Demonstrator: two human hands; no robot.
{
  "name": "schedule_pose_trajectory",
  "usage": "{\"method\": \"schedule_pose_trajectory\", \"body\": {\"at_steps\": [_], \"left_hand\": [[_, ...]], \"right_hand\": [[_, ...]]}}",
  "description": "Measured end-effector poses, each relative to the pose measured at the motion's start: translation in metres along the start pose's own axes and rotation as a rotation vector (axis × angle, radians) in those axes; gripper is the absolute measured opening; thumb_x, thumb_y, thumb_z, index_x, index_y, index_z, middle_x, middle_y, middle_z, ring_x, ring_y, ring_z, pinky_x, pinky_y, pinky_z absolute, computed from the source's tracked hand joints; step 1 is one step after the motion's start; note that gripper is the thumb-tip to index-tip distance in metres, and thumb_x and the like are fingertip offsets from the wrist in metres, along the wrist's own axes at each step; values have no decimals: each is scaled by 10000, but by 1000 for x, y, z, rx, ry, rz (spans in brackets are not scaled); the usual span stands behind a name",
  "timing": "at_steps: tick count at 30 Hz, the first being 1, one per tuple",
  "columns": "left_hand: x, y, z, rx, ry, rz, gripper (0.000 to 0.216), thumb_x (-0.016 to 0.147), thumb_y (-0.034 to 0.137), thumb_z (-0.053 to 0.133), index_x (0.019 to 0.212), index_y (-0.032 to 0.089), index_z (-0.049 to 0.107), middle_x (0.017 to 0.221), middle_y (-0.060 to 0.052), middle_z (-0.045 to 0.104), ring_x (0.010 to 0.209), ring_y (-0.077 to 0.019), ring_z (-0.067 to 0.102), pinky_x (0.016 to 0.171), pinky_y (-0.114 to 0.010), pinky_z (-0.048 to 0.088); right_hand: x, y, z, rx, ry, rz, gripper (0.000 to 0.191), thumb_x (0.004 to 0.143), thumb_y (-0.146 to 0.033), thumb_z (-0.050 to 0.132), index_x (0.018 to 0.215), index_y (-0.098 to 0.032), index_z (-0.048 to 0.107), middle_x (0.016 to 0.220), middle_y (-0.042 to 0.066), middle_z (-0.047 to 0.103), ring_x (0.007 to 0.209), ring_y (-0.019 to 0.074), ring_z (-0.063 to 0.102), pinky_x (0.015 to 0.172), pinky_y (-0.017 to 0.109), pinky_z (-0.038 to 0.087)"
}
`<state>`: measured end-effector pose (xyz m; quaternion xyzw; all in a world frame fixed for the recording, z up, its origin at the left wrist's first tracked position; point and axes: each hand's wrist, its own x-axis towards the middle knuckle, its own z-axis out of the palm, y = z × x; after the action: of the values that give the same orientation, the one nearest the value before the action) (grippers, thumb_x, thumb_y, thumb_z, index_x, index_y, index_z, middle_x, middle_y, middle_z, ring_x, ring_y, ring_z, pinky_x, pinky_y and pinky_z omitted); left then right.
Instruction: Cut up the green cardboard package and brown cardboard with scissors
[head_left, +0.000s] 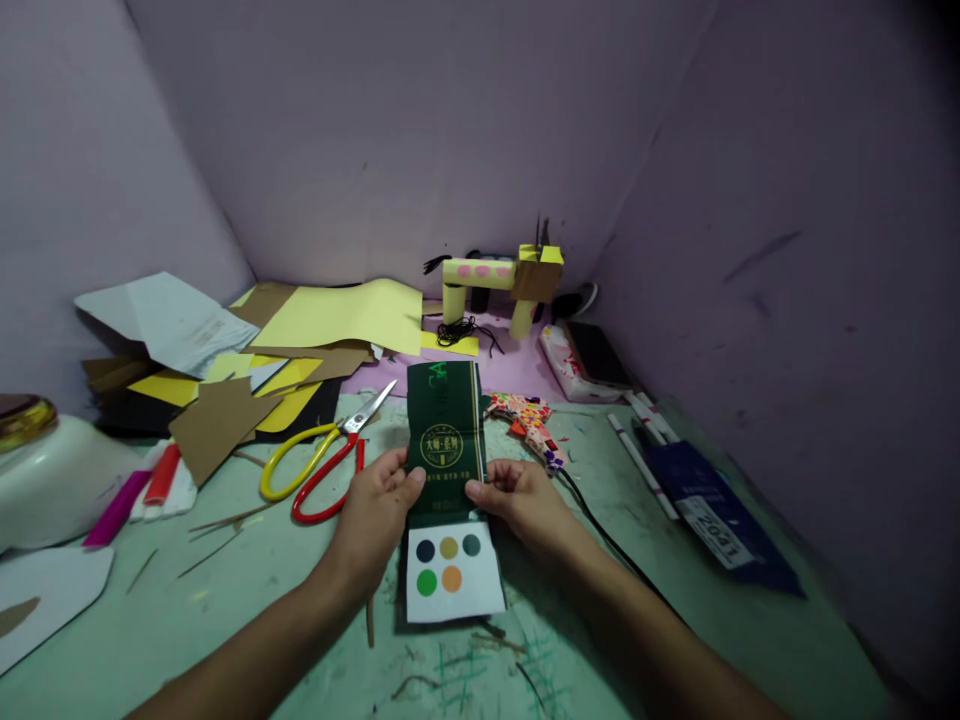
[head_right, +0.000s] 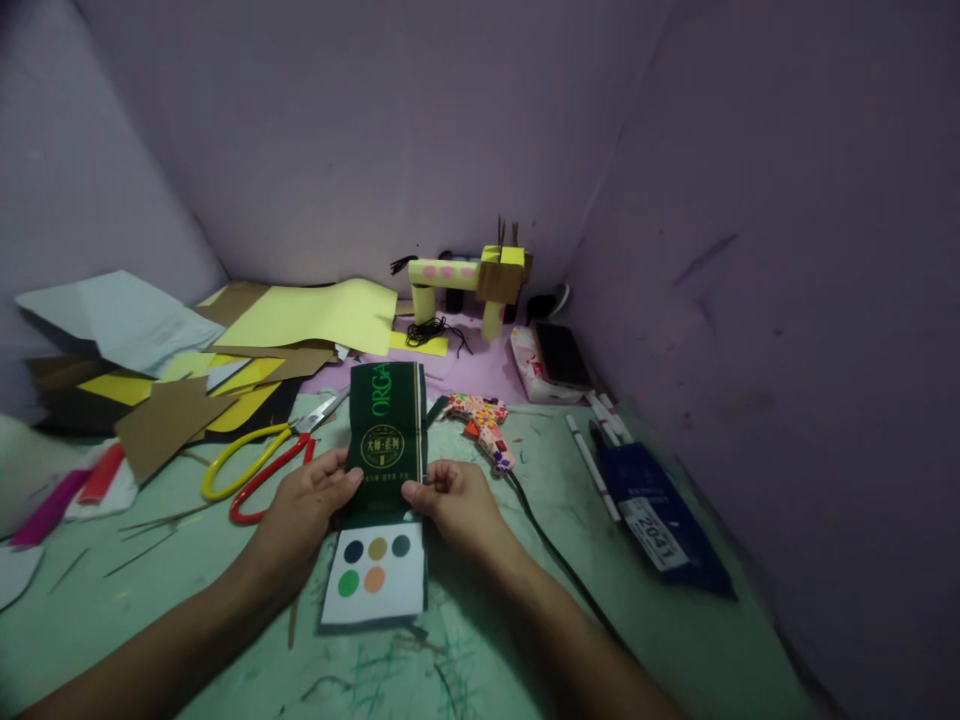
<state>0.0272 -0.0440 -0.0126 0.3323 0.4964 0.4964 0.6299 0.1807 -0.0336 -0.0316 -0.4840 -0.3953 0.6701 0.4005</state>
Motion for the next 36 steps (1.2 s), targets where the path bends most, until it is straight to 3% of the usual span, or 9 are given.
{"method": "schedule_pose_trajectory", "body": {"at_steps": [7, 13, 15, 18, 21, 25, 30, 33, 36], "left_hand": [[7, 44, -30, -51, 106, 215, 575, 582, 217, 775, 1105, 188, 538, 890, -2, 650, 759, -132, 612, 620, -181, 480], [12, 78, -73, 333, -464, 52, 548, 655, 305, 734, 1167, 226, 554, 1035, -97, 636, 868, -232, 610, 708, -294, 494], [9, 76, -72, 471, -610, 23, 543, 684, 327, 710, 1190, 233, 539, 1050, -96, 627, 849, -228, 606, 704, -306, 484], [1, 67, -58, 739, -708, 3, 512, 692, 357, 702, 1163, 213, 561, 968, -69, 646, 757, -203, 594, 619, -272, 453], [-4, 54, -39, 782, -654, -31, 343, 655, 280, 721, 977, 183, 651, 804, -14, 659, 694, -193, 577, 566, -242, 407], [3, 33, -27, 479, -378, -64, 150, 562, 118, 712, 702, 147, 665, 660, 12, 639, 681, -185, 566, 627, -250, 415], [16, 18, -33, 145, -249, -186, 320, 550, 249, 762, 824, 150, 630, 680, -15, 677, 644, -188, 617, 631, -294, 475], [16, 19, -34, -4, -273, -271, 388, 544, 278, 795, 865, 141, 624, 705, -55, 694, 606, -205, 642, 600, -337, 517], [13, 22, -29, -77, -289, -295, 380, 532, 223, 817, 852, 124, 637, 704, -70, 701, 556, -176, 640, 556, -295, 528]], "right_hand": [[-8, -24, -16, -270, -227, 5, 241, 627, -378, 652, 686, -153, 590, 594, -12, 582, 506, 108, 501, 529, 257, 374], [-8, -88, -14, -713, -429, -104, 141, 552, -53, 655, 518, -173, 589, 457, -69, 456, 476, 80, 326, 513, 266, 209], [-4, -107, 0, -1233, -583, -266, 140, 610, -73, 645, 549, -197, 625, 471, -66, 445, 492, 94, 341, 538, 280, 230], [8, -122, 25, -1563, -740, -214, 150, 611, -76, 656, 574, -220, 672, 446, -63, 466, 478, 108, 402, 556, 293, 289], [26, -125, 47, -1618, -745, -221, 158, 565, -85, 678, 560, -243, 687, 431, -59, 508, 508, 133, 480, 592, 312, 357], [38, -124, 60, -1717, -661, -479, 198, 597, -38, 644, 666, -215, 702, 624, -5, 641, 703, 190, 584, 731, 375, 422], [14, -105, 40, -1147, 120, -1216, 144, 775, -111, 578, 889, -169, 644, 1022, 85, 636, 1003, 222, 544, 920, 434, 373], [-5, -78, 20, -433, 504, -875, 207, 770, -268, 631, 961, -215, 571, 960, 42, 606, 879, 185, 576, 805, 369, 463], [-10, -49, 19, 40, 282, -326, 455, 636, -408, 730, 1000, -205, 547, 946, 45, 596, 789, 190, 596, 661, 329, 505]]}}
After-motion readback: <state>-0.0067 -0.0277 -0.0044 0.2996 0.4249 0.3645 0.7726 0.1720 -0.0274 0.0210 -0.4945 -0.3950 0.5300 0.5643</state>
